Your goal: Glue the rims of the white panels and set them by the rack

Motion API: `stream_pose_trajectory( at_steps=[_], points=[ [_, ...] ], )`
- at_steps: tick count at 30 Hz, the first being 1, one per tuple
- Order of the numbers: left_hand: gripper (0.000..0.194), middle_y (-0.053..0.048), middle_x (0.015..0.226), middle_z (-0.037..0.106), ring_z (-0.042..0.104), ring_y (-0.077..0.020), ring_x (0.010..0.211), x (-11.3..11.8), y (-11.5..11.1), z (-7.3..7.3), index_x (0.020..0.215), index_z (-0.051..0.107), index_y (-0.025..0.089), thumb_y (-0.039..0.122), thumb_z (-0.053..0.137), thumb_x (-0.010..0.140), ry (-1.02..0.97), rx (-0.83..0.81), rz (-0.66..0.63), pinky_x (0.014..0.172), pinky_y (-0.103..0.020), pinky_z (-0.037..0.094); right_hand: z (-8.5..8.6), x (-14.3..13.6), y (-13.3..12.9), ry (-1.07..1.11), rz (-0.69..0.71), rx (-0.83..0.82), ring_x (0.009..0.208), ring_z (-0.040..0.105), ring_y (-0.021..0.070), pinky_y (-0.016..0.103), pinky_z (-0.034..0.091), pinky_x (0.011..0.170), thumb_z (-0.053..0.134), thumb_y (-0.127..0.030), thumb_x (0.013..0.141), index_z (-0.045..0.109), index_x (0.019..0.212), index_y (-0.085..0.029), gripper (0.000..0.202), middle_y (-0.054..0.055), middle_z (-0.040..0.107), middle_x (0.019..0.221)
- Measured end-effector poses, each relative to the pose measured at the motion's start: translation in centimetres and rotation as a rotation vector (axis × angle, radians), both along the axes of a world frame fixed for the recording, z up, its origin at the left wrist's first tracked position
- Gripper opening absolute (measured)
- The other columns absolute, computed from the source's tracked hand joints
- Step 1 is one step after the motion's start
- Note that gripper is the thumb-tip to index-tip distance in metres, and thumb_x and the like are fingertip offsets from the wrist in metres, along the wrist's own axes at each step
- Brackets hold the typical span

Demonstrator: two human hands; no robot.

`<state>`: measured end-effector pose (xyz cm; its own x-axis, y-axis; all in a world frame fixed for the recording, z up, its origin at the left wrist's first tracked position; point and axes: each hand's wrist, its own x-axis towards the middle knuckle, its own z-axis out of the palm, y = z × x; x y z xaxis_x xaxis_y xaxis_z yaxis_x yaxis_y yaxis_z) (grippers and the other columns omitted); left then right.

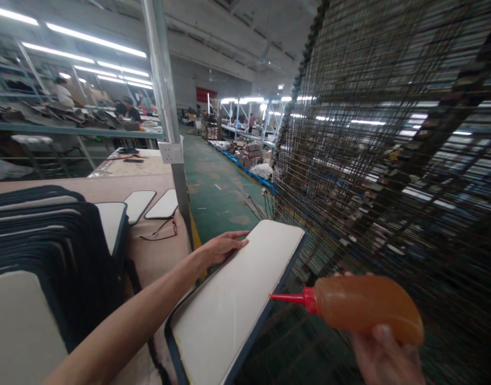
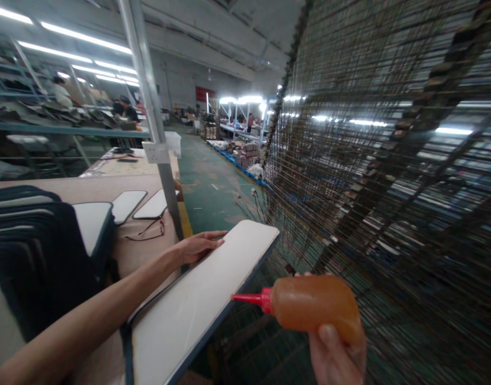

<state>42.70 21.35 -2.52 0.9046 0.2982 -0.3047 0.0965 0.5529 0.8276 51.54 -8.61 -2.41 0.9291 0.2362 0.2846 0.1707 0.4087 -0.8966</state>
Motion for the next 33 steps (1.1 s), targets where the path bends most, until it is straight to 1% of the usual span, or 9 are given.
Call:
stream_pose_trajectory(
  at_steps=[6, 9, 12, 18, 21, 26, 33],
  points=[
    [0.075, -0.008, 0.076, 0.071, 0.065, -0.0173, 0.062, 0.7, 0.0, 0.4, 0.131, 0.04, 0.011, 0.011, 0.074, 0.064, 0.012, -0.015, 0.014, 0.061, -0.03, 0.053, -1.3, 0.5, -0.6, -0.064, 0.03, -0.048, 0.096, 0.06, 0.0259, 0.045, 0.052, 0.08, 0.062, -0.034, 0.069, 0.063, 0.1, -0.03, 0.032, 0.004, 0.067, 0.1],
    [0.078, -0.009, 0.079, 0.071, 0.065, -0.0175, 0.063, 1.0, 0.2, 0.4, 0.133, 0.037, 0.011, 0.011, 0.073, 0.064, 0.016, -0.023, 0.032, 0.062, -0.03, 0.053, -2.0, 0.6, -0.5, -0.058, -0.007, -0.029, 0.099, 0.059, 0.0252, 0.044, 0.052, 0.081, 0.065, -0.031, 0.067, 0.061, 0.103, -0.031, 0.036, 0.002, 0.066, 0.103],
    [0.08, -0.009, 0.082, 0.071, 0.065, -0.018, 0.065, 1.2, 0.5, 0.3, 0.134, 0.037, 0.013, 0.011, 0.074, 0.063, 0.013, -0.028, 0.035, 0.065, -0.032, 0.053, -2.4, 0.4, -0.4, -0.042, -0.021, -0.016, 0.1, 0.058, 0.0248, 0.042, 0.052, 0.081, 0.069, -0.028, 0.063, 0.059, 0.106, -0.031, 0.044, 0.001, 0.065, 0.105],
    [0.08, -0.008, 0.079, 0.07, 0.065, -0.0178, 0.063, 1.7, 0.8, 0.4, 0.133, 0.039, 0.012, 0.008, 0.075, 0.061, 0.025, -0.032, 0.048, 0.066, -0.032, 0.053, -2.0, -0.3, -0.7, 0.009, 0.039, -0.019, 0.099, 0.059, 0.0245, 0.041, 0.054, 0.077, 0.064, -0.031, 0.069, 0.056, 0.111, -0.03, 0.043, 0.003, 0.064, 0.107],
    [0.08, -0.007, 0.077, 0.07, 0.064, -0.0174, 0.062, 1.9, 1.0, 0.4, 0.134, 0.037, 0.011, 0.007, 0.074, 0.062, 0.033, -0.029, 0.058, 0.065, -0.032, 0.053, -1.8, -0.4, -0.9, 0.016, 0.072, -0.034, 0.1, 0.059, 0.0249, 0.04, 0.054, 0.077, 0.066, -0.031, 0.067, 0.056, 0.111, -0.029, 0.046, 0.004, 0.064, 0.107],
    [0.075, -0.006, 0.077, 0.071, 0.064, -0.0165, 0.062, 2.4, 1.5, 0.0, 0.133, 0.039, 0.015, 0.008, 0.072, 0.065, 0.034, -0.022, 0.078, 0.068, -0.032, 0.053, -1.7, -0.3, -1.1, 0.009, 0.102, -0.07, 0.103, 0.058, 0.0254, 0.039, 0.053, 0.078, 0.071, -0.028, 0.06, 0.059, 0.107, -0.03, 0.048, 0.002, 0.065, 0.105],
    [0.073, -0.006, 0.077, 0.071, 0.064, -0.0159, 0.06, 2.8, 1.9, -0.1, 0.133, 0.039, 0.014, 0.007, 0.069, 0.067, 0.067, -0.008, 0.121, 0.065, -0.03, 0.053, -0.8, -0.3, -1.4, -0.014, 0.136, -0.157, 0.107, 0.055, 0.0252, 0.04, 0.052, 0.083, 0.074, -0.024, 0.055, 0.061, 0.105, -0.031, 0.052, 0.001, 0.065, 0.106]
  ],
)
